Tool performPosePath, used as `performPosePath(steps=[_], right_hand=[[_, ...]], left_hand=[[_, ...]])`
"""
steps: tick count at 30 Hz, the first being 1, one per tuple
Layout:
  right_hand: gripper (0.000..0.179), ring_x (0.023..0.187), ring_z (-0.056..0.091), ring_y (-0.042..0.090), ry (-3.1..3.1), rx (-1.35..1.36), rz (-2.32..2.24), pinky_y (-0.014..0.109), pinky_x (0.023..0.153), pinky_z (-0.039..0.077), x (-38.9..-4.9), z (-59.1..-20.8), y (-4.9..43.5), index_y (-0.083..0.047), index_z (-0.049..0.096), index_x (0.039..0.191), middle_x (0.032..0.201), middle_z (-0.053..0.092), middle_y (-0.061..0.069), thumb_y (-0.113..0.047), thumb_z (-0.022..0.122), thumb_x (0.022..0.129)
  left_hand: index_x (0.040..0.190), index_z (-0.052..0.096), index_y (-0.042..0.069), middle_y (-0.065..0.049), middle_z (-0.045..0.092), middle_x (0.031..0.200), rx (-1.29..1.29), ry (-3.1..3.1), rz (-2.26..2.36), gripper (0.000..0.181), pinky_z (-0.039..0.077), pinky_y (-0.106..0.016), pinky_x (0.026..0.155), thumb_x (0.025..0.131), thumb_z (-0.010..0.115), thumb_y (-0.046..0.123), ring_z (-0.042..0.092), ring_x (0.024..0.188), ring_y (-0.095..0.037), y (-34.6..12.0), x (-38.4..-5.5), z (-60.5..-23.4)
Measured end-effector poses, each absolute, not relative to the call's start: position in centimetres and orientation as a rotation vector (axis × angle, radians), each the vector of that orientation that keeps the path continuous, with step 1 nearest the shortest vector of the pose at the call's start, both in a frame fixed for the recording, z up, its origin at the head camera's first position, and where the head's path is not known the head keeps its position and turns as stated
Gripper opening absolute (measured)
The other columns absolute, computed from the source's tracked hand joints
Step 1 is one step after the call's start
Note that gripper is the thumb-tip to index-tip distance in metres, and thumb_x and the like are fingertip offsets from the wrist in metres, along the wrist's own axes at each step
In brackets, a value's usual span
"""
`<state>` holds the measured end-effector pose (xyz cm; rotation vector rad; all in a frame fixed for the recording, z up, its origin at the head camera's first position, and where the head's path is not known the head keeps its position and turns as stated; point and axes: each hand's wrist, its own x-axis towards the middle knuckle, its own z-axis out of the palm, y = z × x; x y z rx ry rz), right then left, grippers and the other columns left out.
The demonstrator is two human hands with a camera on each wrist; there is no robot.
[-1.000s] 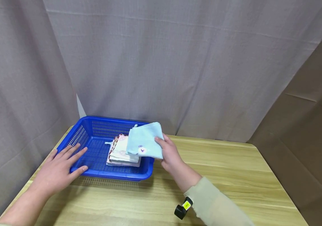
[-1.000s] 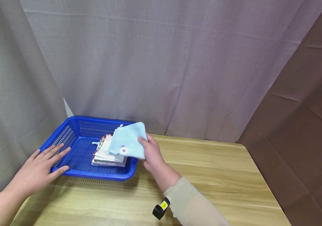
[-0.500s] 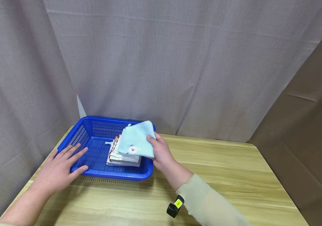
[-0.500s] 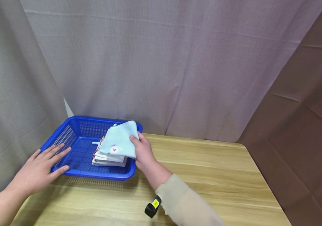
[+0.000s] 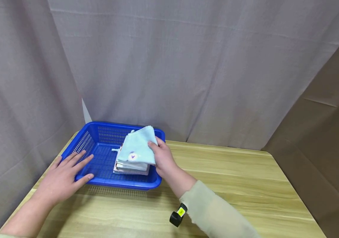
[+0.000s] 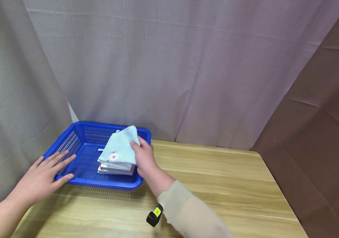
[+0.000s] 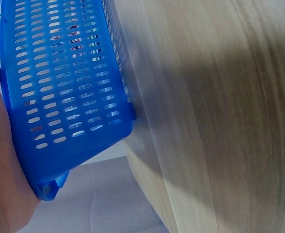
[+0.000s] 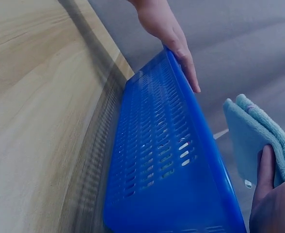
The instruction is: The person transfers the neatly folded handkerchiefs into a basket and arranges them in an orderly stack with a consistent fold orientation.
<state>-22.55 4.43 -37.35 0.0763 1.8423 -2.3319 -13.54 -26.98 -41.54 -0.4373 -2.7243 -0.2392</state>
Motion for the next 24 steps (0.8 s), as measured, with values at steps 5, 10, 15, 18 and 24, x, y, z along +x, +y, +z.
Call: performPosePath(steps=[5,10,15,18,24], right_hand=[[0.048,0.085,0.069,0.016,1.876,0.072,-2.301,0.033,0.072,0.06,-22.6,-37.3,3.9,-0.012,0.049,0.146,0.117,0.067,0.015,-0.019,0.058,0.1],[0.046,0.088,0.069,0.018,1.944,0.064,-2.277,0.033,0.075,0.059,-22.8,-37.5,3.3,-0.01,0.052,0.144,0.119,0.066,0.015,-0.019,0.058,0.099],[0.045,0.091,0.068,0.019,2.018,0.071,-2.238,0.033,0.078,0.058,-23.1,-37.8,2.7,-0.01,0.054,0.142,0.12,0.066,0.014,-0.019,0.059,0.099],[0.045,0.093,0.067,0.019,2.057,0.074,-2.209,0.034,0.081,0.057,-23.3,-38.0,2.4,-0.01,0.054,0.143,0.121,0.065,0.014,-0.019,0.059,0.099],[0.045,0.094,0.067,0.022,2.075,0.067,-2.189,0.035,0.082,0.057,-23.6,-38.3,2.0,-0.01,0.054,0.143,0.122,0.065,0.015,-0.019,0.059,0.099]], left_hand=[[0.148,0.048,0.024,-0.016,0.046,0.15,-0.438,-2.728,-0.234,0.066,0.02,-0.069,0.108,0.092,0.059,0.058,0.042,0.133,-0.045,-26.8,-13.5,-41.5],[0.148,0.048,0.024,-0.015,0.046,0.15,-0.435,-2.726,-0.232,0.066,0.021,-0.069,0.108,0.092,0.059,0.058,0.042,0.134,-0.045,-26.8,-13.5,-41.4],[0.148,0.049,0.023,-0.015,0.046,0.15,-0.436,-2.728,-0.228,0.066,0.022,-0.069,0.108,0.092,0.059,0.058,0.042,0.133,-0.045,-26.7,-13.5,-41.5],[0.148,0.049,0.023,-0.015,0.045,0.15,-0.439,-2.73,-0.221,0.066,0.023,-0.069,0.107,0.092,0.059,0.058,0.042,0.133,-0.044,-26.7,-13.6,-41.5],[0.147,0.05,0.023,-0.016,0.046,0.149,-0.44,-2.729,-0.215,0.066,0.023,-0.069,0.107,0.092,0.059,0.059,0.043,0.133,-0.045,-26.7,-13.6,-41.6]])
